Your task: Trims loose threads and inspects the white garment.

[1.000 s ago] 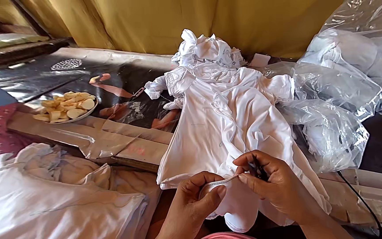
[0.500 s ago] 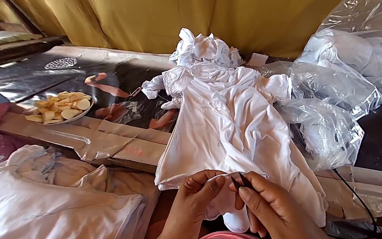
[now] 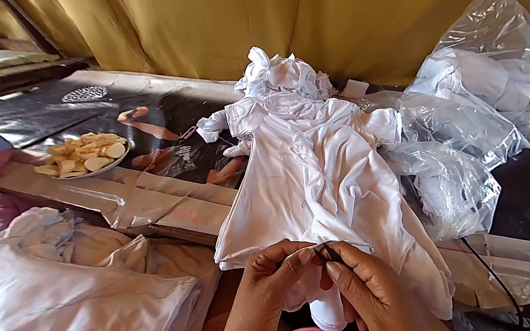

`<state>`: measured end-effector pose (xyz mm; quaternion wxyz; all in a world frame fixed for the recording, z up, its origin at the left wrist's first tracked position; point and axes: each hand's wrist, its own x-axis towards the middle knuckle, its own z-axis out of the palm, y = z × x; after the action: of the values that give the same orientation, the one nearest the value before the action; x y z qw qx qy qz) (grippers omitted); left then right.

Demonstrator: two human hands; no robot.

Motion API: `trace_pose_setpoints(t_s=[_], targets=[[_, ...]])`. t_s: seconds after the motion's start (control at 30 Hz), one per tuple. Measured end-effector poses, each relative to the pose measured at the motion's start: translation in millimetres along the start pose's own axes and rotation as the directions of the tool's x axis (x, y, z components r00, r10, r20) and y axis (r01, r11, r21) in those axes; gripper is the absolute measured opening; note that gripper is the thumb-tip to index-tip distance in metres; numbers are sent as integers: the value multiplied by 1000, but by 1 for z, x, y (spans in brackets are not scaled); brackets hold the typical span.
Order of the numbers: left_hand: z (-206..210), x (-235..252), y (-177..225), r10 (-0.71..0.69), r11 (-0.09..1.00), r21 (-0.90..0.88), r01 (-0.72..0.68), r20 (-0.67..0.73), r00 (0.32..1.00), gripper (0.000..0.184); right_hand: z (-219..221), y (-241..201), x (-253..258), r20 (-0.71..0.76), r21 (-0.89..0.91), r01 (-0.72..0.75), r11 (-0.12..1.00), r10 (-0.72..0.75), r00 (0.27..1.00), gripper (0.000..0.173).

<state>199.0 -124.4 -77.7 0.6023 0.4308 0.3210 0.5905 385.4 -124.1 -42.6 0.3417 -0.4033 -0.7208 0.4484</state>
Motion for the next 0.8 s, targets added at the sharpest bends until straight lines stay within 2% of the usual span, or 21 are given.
trace_pose_setpoints(t_s=[0.37,0.47,0.57,0.7,0.8], targets=[[4,3,7,-31,998,-59,29,-19,999,17,-2,-3,7,-8,18,13,1000,-13,1000,24],[6,3,9,-64,995,-75,63,-20,998,20,-1,2,9,-32,18,74,997,-74,997,19],[8,4,12,-76,993,-89,74,-21,997,20,0,4,13,-48,-52,126,991,-128,991,24],[9,6,16,-8,1000,-4,8,2,1000,22,-4,0,18,1,-160,181,970,-183,983,27],[6,9,19,7,1000,28,-7,-3,1000,23,-10,-2,20,42,-126,194,973,-191,981,26]])
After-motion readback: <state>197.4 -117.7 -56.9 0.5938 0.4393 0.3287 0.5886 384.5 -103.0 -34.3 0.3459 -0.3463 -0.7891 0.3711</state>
